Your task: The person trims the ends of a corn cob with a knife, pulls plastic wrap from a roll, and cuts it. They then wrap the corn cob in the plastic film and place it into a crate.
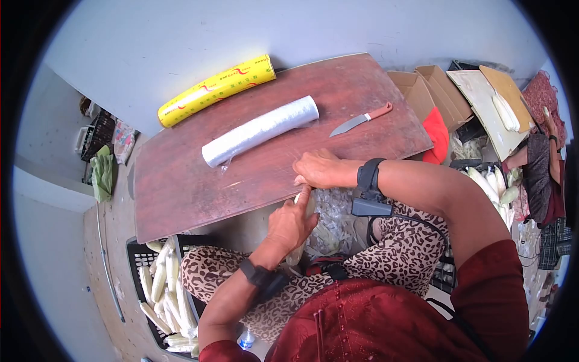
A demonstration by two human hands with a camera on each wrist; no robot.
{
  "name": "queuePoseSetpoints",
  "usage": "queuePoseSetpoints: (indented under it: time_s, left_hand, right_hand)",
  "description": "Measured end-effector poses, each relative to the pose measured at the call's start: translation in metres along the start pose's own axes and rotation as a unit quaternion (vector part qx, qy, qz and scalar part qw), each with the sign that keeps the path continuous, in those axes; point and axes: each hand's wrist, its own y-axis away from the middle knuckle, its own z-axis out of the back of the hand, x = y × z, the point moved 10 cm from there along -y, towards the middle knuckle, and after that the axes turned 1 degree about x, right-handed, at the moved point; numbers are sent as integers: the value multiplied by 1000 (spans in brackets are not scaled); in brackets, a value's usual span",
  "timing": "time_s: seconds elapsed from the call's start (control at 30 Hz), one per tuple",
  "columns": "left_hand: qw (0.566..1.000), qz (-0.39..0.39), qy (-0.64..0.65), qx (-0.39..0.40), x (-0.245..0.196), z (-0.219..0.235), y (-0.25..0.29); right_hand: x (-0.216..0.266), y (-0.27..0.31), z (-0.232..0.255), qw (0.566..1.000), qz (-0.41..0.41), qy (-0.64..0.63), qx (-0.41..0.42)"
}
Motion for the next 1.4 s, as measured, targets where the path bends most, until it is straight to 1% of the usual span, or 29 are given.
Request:
queuePoseSetpoints:
  time_s: [0.07,0.17,0.27,0.33,0.4,0.47,0.53,0.57,0.63,0.67,0.77,0.97,1.07,1.17,1.27,1.37,1.4]
  left_hand:
    - [1000,-2,7,-4,-1,1,-1]
    - [1000,-11,21,-19,-1,2,-3]
    - [999,-12,29,-24,2,2,-2]
    - [999,-5,37,-16,4,0,-3]
    - [999,-3,37,-17,6,-2,-4]
    - [999,-5,43,-20,7,-2,-5]
    - [998,-11,55,-25,6,-1,-4]
    - [999,0,53,-7,7,-3,-5]
    - [998,20,49,31,6,-5,-5]
    - [998,18,50,28,8,-6,-5]
    - [998,20,53,28,7,-6,-6]
    - [998,17,64,25,5,-1,-3]
    - [997,-14,70,-34,6,3,-2]
    - [996,-23,75,-45,7,2,-1]
    - [997,-2,70,-20,8,2,-1]
    - [997,4,73,-19,11,-1,-2]
    - [997,2,77,-22,12,-1,-2]
  right_hand:
    - [-1,0,0,1000,-3,-4,-12]
    - [-3,4,5,999,-1,-44,-23]
    - [-27,4,17,997,-69,-39,-5]
    - [-53,10,45,991,-69,-38,-108]
    - [-93,18,67,975,-81,-30,-204]
    - [-128,38,87,963,-166,-18,-209]
    - [-154,61,94,949,-243,59,-191]
    - [-167,73,99,937,-282,100,-182]
    - [-190,90,93,931,-318,108,-141]
    - [-198,95,88,927,-335,112,-123]
    - [-211,107,72,921,-358,149,-27]
    - [-201,111,74,924,-316,213,-43]
    - [-190,114,72,929,-282,231,-65]
    - [-161,114,74,936,-221,264,-79]
    - [-158,117,71,944,-191,256,-87]
    - [-181,126,52,972,-123,173,-100]
    - [-174,126,51,979,-110,137,-103]
